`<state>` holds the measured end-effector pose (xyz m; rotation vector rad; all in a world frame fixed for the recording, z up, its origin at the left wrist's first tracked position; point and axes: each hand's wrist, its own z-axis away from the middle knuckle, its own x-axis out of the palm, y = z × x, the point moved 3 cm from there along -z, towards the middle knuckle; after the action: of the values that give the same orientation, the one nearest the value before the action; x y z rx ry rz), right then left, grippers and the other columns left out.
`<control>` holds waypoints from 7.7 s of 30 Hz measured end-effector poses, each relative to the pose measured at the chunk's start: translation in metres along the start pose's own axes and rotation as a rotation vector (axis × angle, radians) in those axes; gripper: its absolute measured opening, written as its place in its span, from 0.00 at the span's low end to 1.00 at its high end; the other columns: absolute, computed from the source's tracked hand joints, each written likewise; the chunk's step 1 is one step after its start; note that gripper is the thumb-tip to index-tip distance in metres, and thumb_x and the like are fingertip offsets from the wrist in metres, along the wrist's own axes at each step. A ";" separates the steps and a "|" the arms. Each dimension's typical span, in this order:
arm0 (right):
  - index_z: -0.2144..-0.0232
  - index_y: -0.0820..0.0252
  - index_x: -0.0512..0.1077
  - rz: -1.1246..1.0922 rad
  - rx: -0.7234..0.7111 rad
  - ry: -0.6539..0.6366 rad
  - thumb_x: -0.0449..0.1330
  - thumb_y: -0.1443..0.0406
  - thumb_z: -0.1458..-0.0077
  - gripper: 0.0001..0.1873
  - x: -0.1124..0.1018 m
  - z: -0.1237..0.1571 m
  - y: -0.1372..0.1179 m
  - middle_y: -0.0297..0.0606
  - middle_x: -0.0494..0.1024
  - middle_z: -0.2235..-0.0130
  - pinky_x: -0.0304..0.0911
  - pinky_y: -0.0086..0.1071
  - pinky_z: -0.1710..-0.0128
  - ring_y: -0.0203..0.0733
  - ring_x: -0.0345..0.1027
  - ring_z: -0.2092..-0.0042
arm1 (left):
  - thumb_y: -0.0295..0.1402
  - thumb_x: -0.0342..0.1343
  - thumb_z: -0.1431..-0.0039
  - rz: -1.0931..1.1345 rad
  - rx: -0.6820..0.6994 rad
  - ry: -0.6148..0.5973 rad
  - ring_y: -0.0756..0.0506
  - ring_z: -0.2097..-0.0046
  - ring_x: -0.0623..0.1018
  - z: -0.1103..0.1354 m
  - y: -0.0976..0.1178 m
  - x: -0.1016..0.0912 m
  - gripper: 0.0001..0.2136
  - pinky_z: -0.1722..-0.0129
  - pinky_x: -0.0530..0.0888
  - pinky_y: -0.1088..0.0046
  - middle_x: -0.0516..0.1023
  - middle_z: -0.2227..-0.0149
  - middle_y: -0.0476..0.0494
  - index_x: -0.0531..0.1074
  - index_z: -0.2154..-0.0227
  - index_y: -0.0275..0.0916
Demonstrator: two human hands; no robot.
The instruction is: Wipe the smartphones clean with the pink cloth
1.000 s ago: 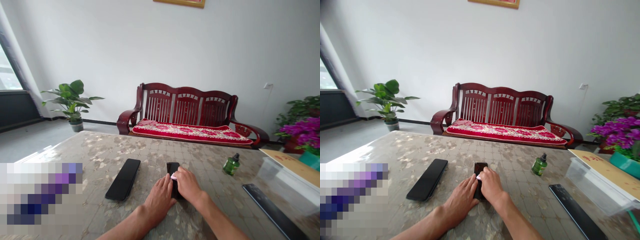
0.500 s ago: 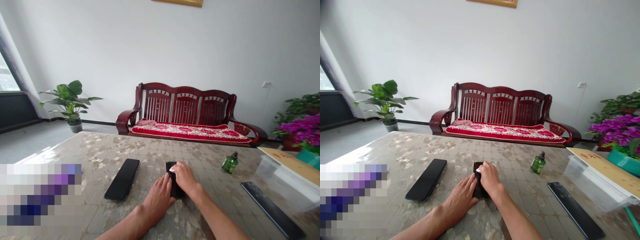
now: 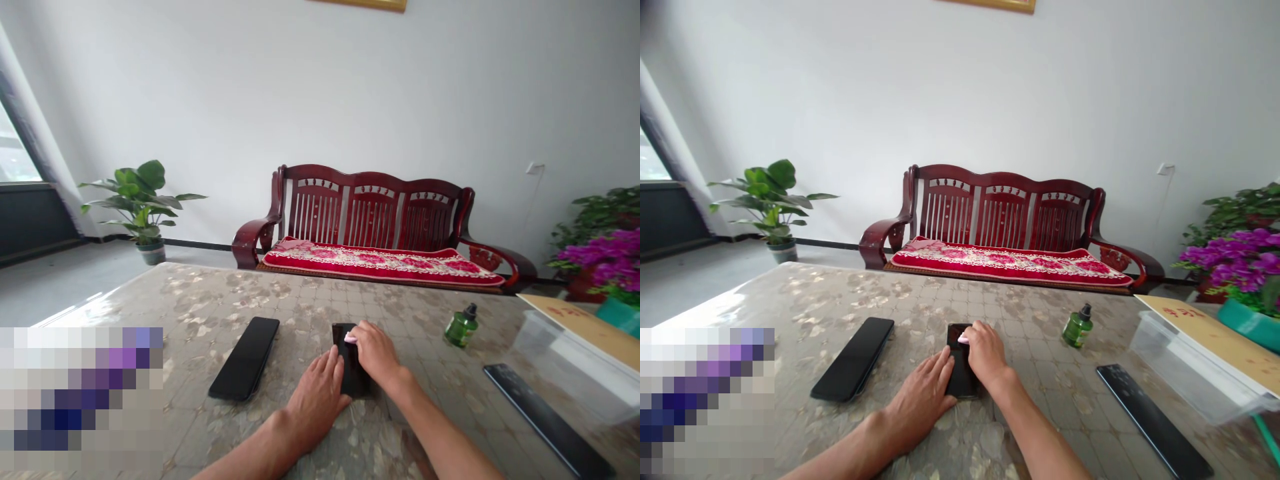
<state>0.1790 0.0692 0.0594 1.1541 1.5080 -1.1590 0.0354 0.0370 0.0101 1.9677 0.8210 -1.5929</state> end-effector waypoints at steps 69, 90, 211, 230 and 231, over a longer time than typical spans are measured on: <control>0.71 0.56 0.72 -0.725 -0.279 0.254 0.51 0.79 0.53 0.16 0.018 0.043 -0.004 0.36 0.75 0.62 0.63 0.30 0.53 0.39 0.68 0.56 | 0.23 0.64 0.59 -0.021 0.197 -0.355 0.29 0.35 0.58 -0.065 -0.027 -0.048 0.38 0.42 0.64 0.49 0.56 0.35 0.33 0.59 0.41 0.44; 0.66 0.56 0.77 -0.698 0.011 0.606 0.55 0.64 0.40 0.10 0.021 0.036 0.023 0.39 0.79 0.63 0.64 0.36 0.53 0.42 0.70 0.57 | 0.46 0.69 0.61 0.106 -0.111 -0.360 0.33 0.47 0.71 -0.059 -0.060 -0.056 0.34 0.52 0.72 0.58 0.70 0.49 0.39 0.68 0.48 0.46; 0.65 0.51 0.78 -0.024 -0.038 0.235 0.55 0.69 0.39 0.11 0.009 0.044 -0.014 0.34 0.75 0.65 0.54 0.31 0.59 0.39 0.66 0.59 | 0.42 0.64 0.55 0.312 -0.107 0.084 0.39 0.53 0.70 0.000 -0.040 -0.024 0.20 0.51 0.68 0.64 0.70 0.57 0.44 0.70 0.58 0.42; 0.67 0.52 0.78 0.026 0.074 0.239 0.56 0.70 0.41 0.12 0.004 0.040 0.004 0.36 0.76 0.65 0.55 0.32 0.59 0.40 0.67 0.59 | 0.39 0.63 0.55 0.332 -0.094 0.083 0.39 0.52 0.70 -0.001 -0.042 -0.022 0.21 0.51 0.68 0.64 0.70 0.56 0.43 0.69 0.56 0.42; 0.67 0.52 0.78 0.041 0.098 0.246 0.56 0.70 0.41 0.12 0.003 0.040 0.009 0.37 0.76 0.65 0.55 0.32 0.60 0.41 0.67 0.59 | 0.39 0.63 0.55 0.334 -0.096 0.080 0.39 0.52 0.70 -0.001 -0.043 -0.022 0.21 0.51 0.68 0.64 0.70 0.55 0.43 0.69 0.55 0.42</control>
<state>0.1913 0.0316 0.0487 1.4305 1.6164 -1.1049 0.0028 0.0644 0.0322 1.9872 0.5502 -1.2663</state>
